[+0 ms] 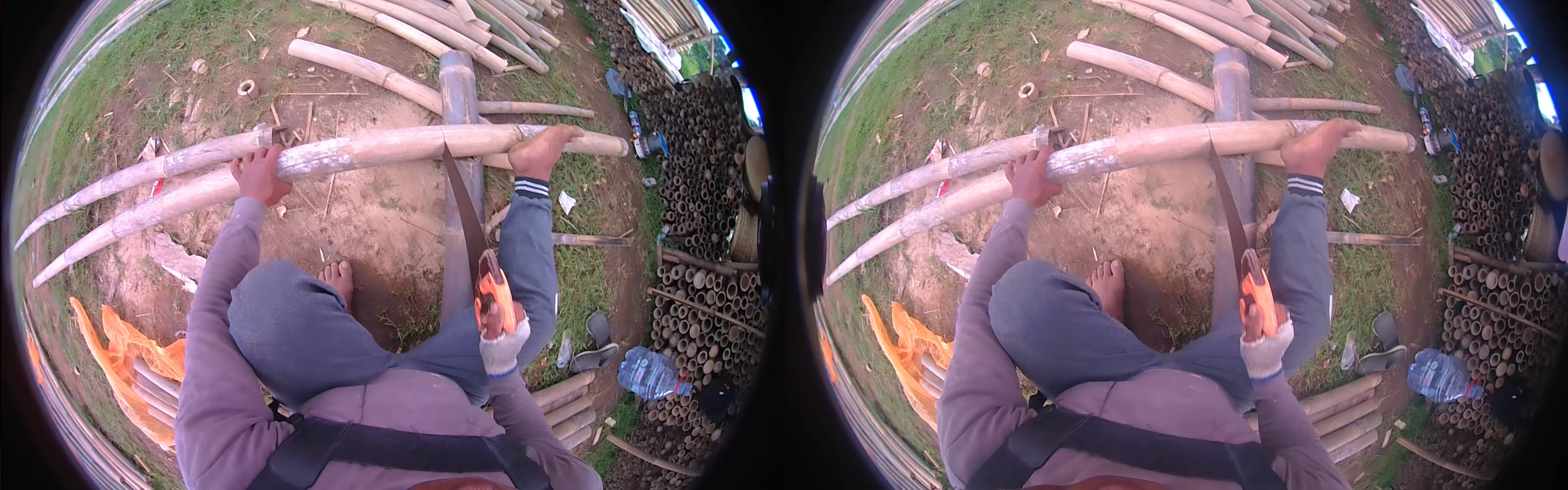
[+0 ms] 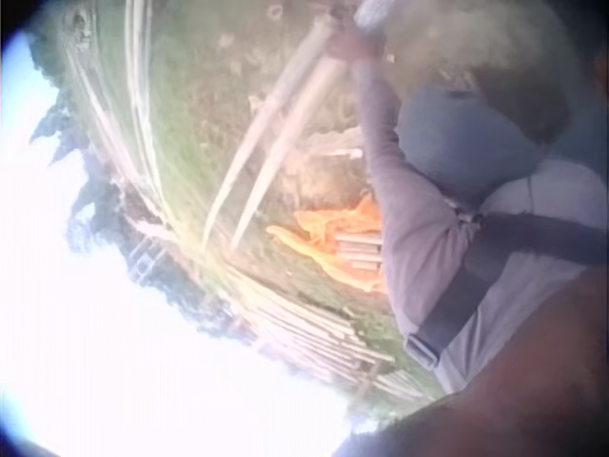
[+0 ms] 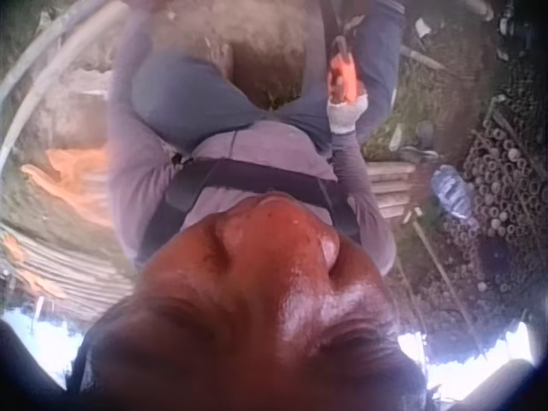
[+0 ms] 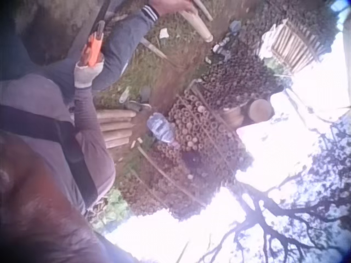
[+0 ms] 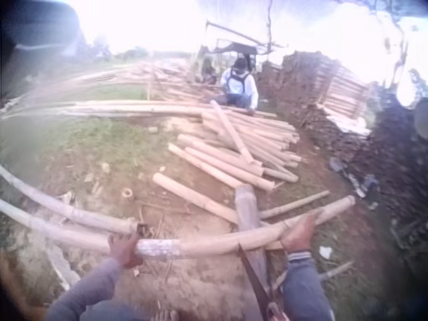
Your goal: The person uses a hand saw to cut long bamboo poles into shorter segments. They position each pole on a support, saw through it, and then move the cut pieces aside.
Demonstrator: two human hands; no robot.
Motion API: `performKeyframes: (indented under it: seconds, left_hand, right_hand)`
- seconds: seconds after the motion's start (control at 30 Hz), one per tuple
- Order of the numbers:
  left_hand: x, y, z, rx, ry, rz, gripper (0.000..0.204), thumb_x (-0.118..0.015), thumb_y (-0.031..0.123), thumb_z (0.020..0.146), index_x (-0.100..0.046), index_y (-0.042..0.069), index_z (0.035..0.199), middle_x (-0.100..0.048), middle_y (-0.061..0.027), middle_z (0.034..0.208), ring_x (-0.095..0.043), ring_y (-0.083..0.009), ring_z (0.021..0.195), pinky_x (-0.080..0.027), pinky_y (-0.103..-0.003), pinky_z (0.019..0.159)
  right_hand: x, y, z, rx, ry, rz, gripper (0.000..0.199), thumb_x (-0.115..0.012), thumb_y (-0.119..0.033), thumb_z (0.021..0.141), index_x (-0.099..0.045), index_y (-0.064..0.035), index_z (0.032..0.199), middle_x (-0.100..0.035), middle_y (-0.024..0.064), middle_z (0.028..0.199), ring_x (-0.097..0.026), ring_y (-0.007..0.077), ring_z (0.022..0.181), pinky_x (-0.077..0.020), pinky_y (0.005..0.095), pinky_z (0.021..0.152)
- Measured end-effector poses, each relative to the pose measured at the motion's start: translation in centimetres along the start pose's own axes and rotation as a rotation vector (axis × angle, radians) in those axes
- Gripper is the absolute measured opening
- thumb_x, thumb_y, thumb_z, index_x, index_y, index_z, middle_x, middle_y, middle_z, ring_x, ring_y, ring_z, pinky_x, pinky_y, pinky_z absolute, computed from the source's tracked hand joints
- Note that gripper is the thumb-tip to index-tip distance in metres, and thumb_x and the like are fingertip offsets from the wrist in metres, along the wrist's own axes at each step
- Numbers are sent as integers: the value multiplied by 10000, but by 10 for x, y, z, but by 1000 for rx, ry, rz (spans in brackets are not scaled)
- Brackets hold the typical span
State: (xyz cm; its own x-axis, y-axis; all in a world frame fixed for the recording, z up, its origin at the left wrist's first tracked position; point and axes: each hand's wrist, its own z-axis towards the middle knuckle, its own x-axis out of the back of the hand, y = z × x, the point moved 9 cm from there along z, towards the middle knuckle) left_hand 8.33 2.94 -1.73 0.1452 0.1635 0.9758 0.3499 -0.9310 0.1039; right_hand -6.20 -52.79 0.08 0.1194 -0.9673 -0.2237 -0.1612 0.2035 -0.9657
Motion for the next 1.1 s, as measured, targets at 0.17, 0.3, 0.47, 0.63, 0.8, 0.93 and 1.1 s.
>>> performKeyframes:
  seconds: [0.17,0.3,0.47,0.63,0.8,0.93,1.1]
  left_hand:
    - [14,11,27,-20,25,6,875,-918,284,676,-568,302,1478,-611,-34,1478,-521,-339,1424,-243,-660,1248]
    - [5,8,20,-46,15,-6,890,-933,301,671,-562,303,1480,-618,-34,1470,-521,-337,1424,-247,-660,1246]
    - [-2,-7,11,-3,35,17,896,-939,299,669,-561,302,1481,-630,-37,1449,-525,-345,1412,-247,-661,1240]
    - [3,0,12,-8,37,16,903,-937,286,653,-565,296,1476,-631,-40,1445,-526,-350,1408,-248,-664,1235]
    - [8,3,22,-25,39,27,898,-929,293,652,-569,297,1475,-628,-46,1453,-526,-352,1414,-265,-658,1227]
    - [10,-5,22,-17,56,11,920,-925,294,651,-564,290,1498,-625,-76,1461,-532,-359,1418,-283,-651,1220]
    - [3,1,11,14,29,32,883,-920,276,665,-579,296,1479,-623,-57,1474,-530,-353,1423,-260,-660,1238]
  right_hand:
    - [-67,-39,201,208,324,-640,281,-730,-265,1067,-674,10,1053,-719,46,947,-680,110,755,-582,285,668]
    - [-57,-40,159,128,366,-476,336,-749,-290,1053,-699,43,1037,-743,88,861,-684,129,766,-550,309,684]
    - [-31,-59,-14,37,304,-516,313,-711,-286,1066,-670,21,1018,-721,76,846,-689,135,773,-542,312,675]
    - [-48,-50,62,249,324,-593,276,-730,-269,1058,-661,-12,986,-681,52,750,-674,147,711,-538,308,655]
    - [-76,-52,199,235,356,-704,352,-742,-322,1054,-678,13,967,-721,92,793,-686,149,719,-527,329,631]
    - [-50,-32,98,163,334,-431,370,-731,-331,1057,-707,37,1045,-734,102,852,-704,171,788,-543,342,697]
    - [-27,-55,-34,-16,276,-348,200,-640,-179,1094,-648,21,1113,-737,115,1057,-724,152,887,-604,288,788]
